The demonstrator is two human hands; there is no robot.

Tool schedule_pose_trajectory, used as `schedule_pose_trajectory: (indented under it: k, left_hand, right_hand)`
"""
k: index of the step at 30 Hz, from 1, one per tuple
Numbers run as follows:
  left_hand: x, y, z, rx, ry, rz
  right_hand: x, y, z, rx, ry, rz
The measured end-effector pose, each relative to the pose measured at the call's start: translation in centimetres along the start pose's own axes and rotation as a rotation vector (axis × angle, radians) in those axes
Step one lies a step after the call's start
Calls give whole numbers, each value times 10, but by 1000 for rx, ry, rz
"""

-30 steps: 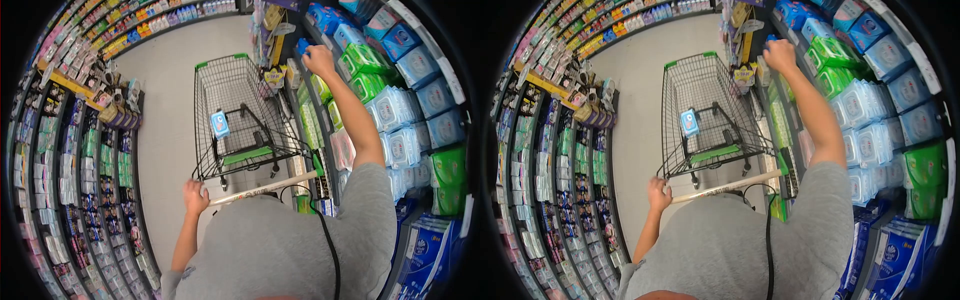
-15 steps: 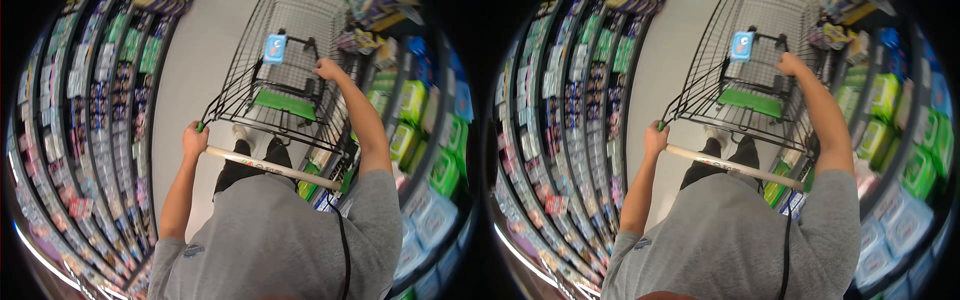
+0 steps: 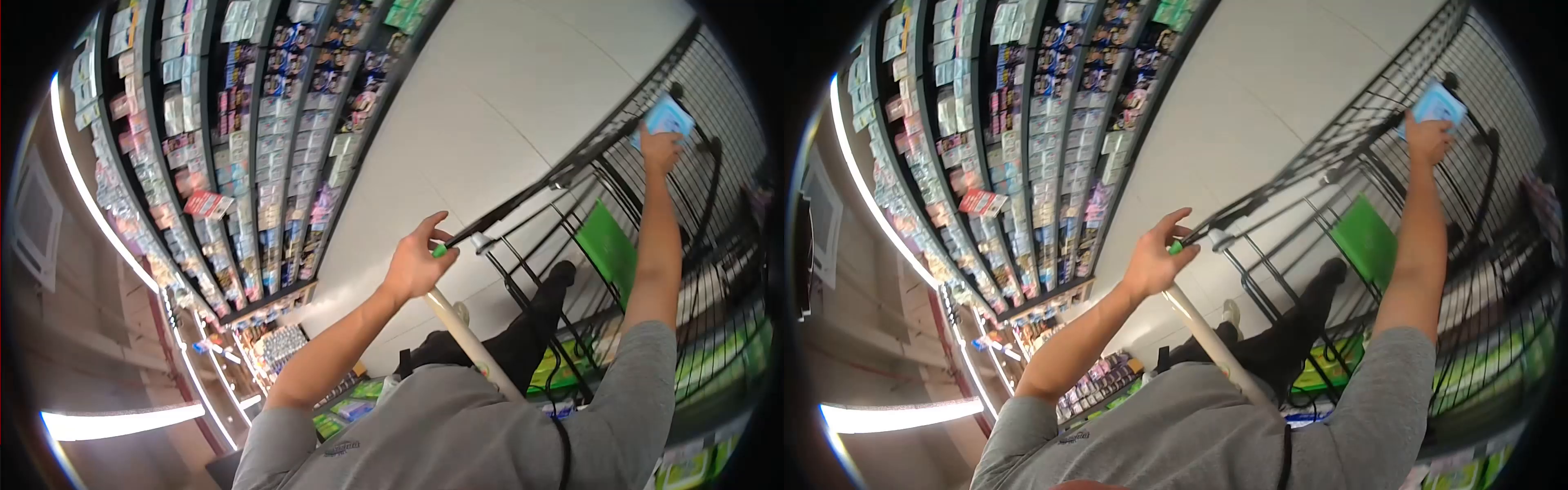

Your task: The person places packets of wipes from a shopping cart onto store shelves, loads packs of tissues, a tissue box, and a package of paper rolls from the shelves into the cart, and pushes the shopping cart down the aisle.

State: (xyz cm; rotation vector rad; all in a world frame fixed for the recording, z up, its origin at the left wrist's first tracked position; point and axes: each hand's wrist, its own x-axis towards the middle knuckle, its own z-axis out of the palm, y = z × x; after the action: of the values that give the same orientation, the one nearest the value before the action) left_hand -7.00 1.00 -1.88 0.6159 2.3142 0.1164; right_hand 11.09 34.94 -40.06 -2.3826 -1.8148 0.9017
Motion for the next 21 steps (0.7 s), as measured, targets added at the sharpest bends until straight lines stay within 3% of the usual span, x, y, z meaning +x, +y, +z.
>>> schedule_pose_trajectory:
  k: [1, 4, 7, 13, 14, 16, 17, 19, 21]
  left_hand:
    - [3, -4, -1, -2, 18, -23]
    - [0, -12, 3, -19, -4, 6]
    - [0, -15, -1, 0, 4, 38]
    - [8, -33, -7, 22, 35, 87]
    - [10, -35, -8, 65, 35, 83]
    - [10, -38, 0, 72, 55, 105]
    - [13, -43, 0, 51, 36, 143]
    - [21, -51, 2, 12, 26, 95]
    - [25, -48, 2, -31, 1, 153]
  right_hand:
    - [1, -14, 12, 4, -20, -22]
    - [4, -23, 31, -164, 102, 175]
    - [10, 0, 32, 47, -27, 129]
    - [6, 44, 14, 137, -61, 24]
    - [-35, 27, -39, 340, -203, -35]
    - [-18, 80, -8, 859, -573, 156]
    - [-32, 85, -28, 1036, -864, 163]
    - [-80, 87, -71, 1209, -998, 190]
    - [-114, 90, -107, 1249, -990, 182]
